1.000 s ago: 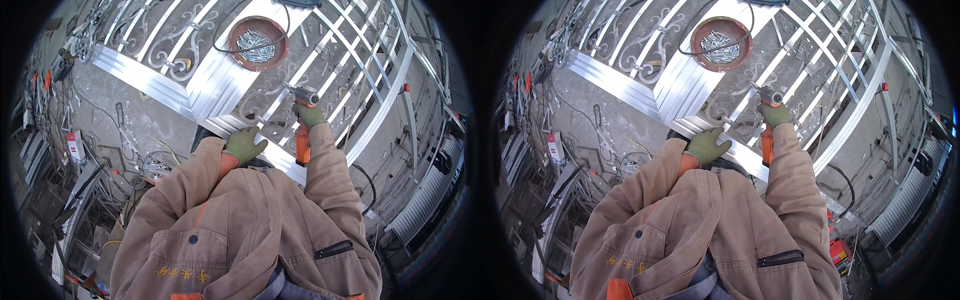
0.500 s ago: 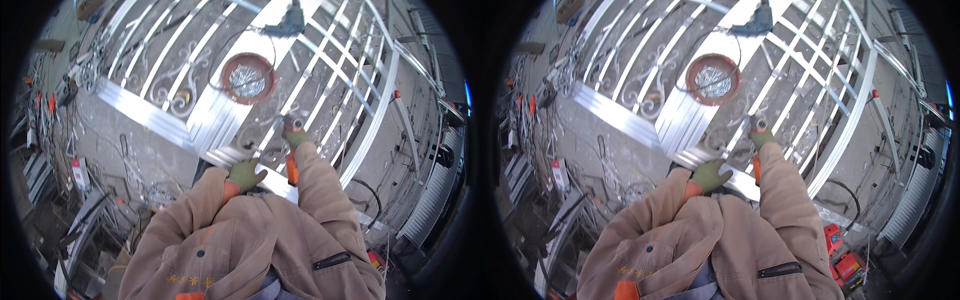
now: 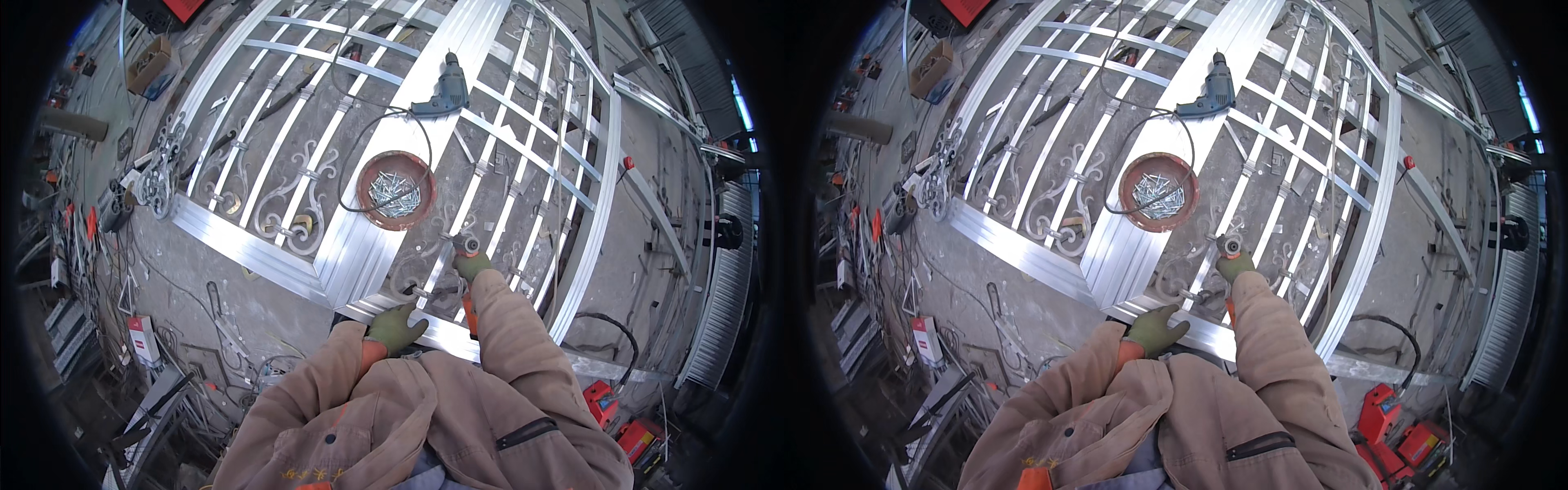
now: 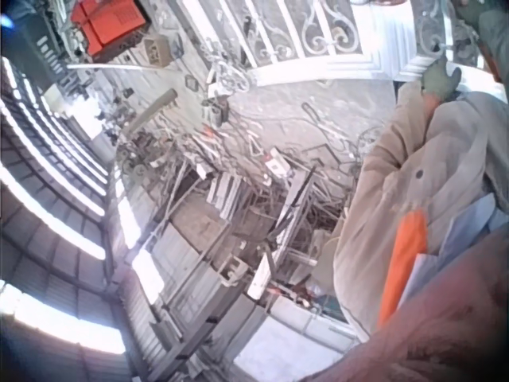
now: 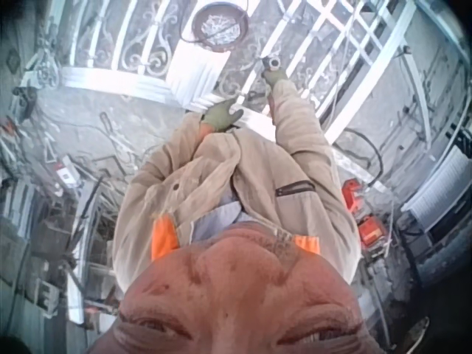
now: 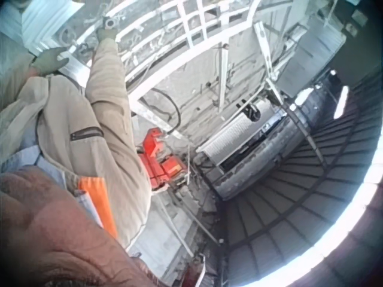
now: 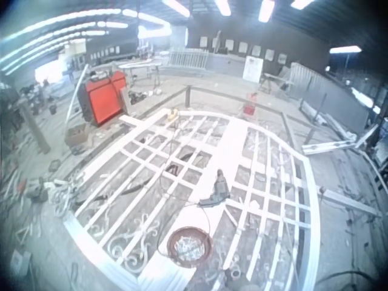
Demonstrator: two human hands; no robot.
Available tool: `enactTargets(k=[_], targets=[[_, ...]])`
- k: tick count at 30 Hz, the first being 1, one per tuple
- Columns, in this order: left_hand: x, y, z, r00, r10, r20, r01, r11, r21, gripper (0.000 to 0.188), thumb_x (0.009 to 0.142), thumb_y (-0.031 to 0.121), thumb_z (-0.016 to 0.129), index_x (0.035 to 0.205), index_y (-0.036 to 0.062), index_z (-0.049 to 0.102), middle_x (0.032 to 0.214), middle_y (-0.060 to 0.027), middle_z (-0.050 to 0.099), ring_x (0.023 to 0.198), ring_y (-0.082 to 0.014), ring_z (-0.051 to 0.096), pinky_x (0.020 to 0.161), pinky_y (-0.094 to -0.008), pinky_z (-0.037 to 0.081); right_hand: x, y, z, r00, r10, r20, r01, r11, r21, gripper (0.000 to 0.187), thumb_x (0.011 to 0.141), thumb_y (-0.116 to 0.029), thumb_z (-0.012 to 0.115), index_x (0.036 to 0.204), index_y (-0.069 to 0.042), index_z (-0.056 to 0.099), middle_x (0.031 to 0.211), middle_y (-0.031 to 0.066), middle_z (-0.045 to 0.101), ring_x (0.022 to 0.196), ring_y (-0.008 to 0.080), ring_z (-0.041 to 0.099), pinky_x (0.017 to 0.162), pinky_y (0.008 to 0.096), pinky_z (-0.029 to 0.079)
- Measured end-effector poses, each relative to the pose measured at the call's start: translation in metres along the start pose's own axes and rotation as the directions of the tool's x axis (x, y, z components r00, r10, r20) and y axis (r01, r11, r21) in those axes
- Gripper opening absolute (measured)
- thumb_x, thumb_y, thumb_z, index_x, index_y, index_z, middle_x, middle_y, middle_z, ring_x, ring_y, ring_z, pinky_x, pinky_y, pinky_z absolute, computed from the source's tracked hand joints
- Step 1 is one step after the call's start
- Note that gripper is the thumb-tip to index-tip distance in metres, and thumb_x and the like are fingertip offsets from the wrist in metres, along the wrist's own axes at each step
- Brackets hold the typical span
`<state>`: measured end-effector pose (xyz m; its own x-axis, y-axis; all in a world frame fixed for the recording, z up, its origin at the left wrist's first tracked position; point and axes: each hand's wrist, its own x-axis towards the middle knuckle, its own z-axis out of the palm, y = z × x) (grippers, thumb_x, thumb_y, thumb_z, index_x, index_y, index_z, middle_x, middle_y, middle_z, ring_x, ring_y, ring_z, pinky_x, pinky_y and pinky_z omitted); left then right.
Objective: The person assembles a metal gate by attaching ornate metal pieces to a frame using a pneumatic rivet gun and an angle grinder. They position the decorative elements, secure them with rivets, and grind the surfaces to smooth them.
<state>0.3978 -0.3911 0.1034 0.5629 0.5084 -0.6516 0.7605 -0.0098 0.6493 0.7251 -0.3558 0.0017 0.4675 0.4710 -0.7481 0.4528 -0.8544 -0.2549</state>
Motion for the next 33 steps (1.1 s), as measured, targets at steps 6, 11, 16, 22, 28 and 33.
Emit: enactTargets(k=[6,11,16,22,28,33], targets=[[-0.005,-0.008,-0.019,0.998,-0.037,0.042,0.037,0.999,-0.006,0.086,0.105,0.071,0.068,0.165,0.0096,0.065,0.153,-0.0282,0.075,0.141,-0.0475,0.071,0.121,-0.0553,0.055,-0.02,-0.02,-0.014,0.999,0.043,0.031,-0.042,0.999,-0.027,0.058,0.089,-0.031,0.081,0.14,-0.004,0.081,0.135,0.0244,0.084,0.134,0.0407,0.079,0.11,0.0453,0.063],[-0.005,-0.022,-0.032,0.998,-0.047,0.042,0.048,0.999,-0.006,0.088,0.104,0.071,0.069,0.166,0.0086,0.064,0.155,-0.027,0.074,0.142,-0.0457,0.072,0.123,-0.0535,0.055,-0.028,-0.017,-0.01,1.0,-0.021,-0.015,0.022,0.999,0.037,0.056,0.09,-0.034,0.08,0.138,-0.004,0.082,0.134,0.0248,0.084,0.134,0.0407,0.08,0.108,0.0447,0.063],[-0.014,-0.05,-0.054,0.998,-0.046,0.043,0.046,0.999,0.009,0.086,0.103,0.069,0.07,0.162,0.0069,0.068,0.155,-0.0248,0.075,0.141,-0.0425,0.073,0.122,-0.0521,0.055,-0.005,0.007,-0.003,1.0,0.013,-0.018,-0.011,0.995,0.099,0.052,0.092,-0.034,0.078,0.135,-0.004,0.083,0.127,0.0241,0.086,0.128,0.041,0.082,0.105,0.0441,0.064],[-0.064,-0.104,-0.108,0.968,-0.242,0.065,0.246,0.967,-0.063,0.084,0.101,0.065,0.074,0.158,0.0026,0.072,0.148,-0.0252,0.079,0.137,-0.0413,0.077,0.118,-0.047,0.059,-0.016,-0.021,-0.008,0.994,0.037,0.105,-0.046,0.996,0.08,0.049,0.09,-0.03,0.08,0.131,-0.003,0.083,0.121,0.0222,0.086,0.121,0.0365,0.084,0.1,0.0439,0.064],[-0.115,-0.249,-0.095,0.874,-0.462,-0.149,0.435,0.882,-0.182,0.085,0.1,0.065,0.071,0.152,-0.0018,0.075,0.148,-0.029,0.078,0.14,-0.0446,0.074,0.121,-0.0484,0.056,0.001,0.003,0.006,0.994,-0.108,-0.026,0.108,0.994,-0.006,0.047,0.089,-0.026,0.081,0.131,-0.007,0.083,0.125,0.0203,0.086,0.123,0.0362,0.083,0.103,0.044,0.064],[-0.148,-0.322,-0.077,0.794,-0.608,-0.005,0.602,0.788,-0.13,0.084,0.1,0.063,0.069,0.151,-0.0041,0.076,0.152,-0.0319,0.076,0.144,-0.0463,0.072,0.124,-0.0492,0.054,0.006,-0.002,0.004,0.994,0.049,0.094,-0.047,0.999,-0.026,0.051,0.09,-0.027,0.08,0.137,-0.008,0.081,0.133,0.0204,0.085,0.129,0.0371,0.082,0.108,0.0452,0.064]])
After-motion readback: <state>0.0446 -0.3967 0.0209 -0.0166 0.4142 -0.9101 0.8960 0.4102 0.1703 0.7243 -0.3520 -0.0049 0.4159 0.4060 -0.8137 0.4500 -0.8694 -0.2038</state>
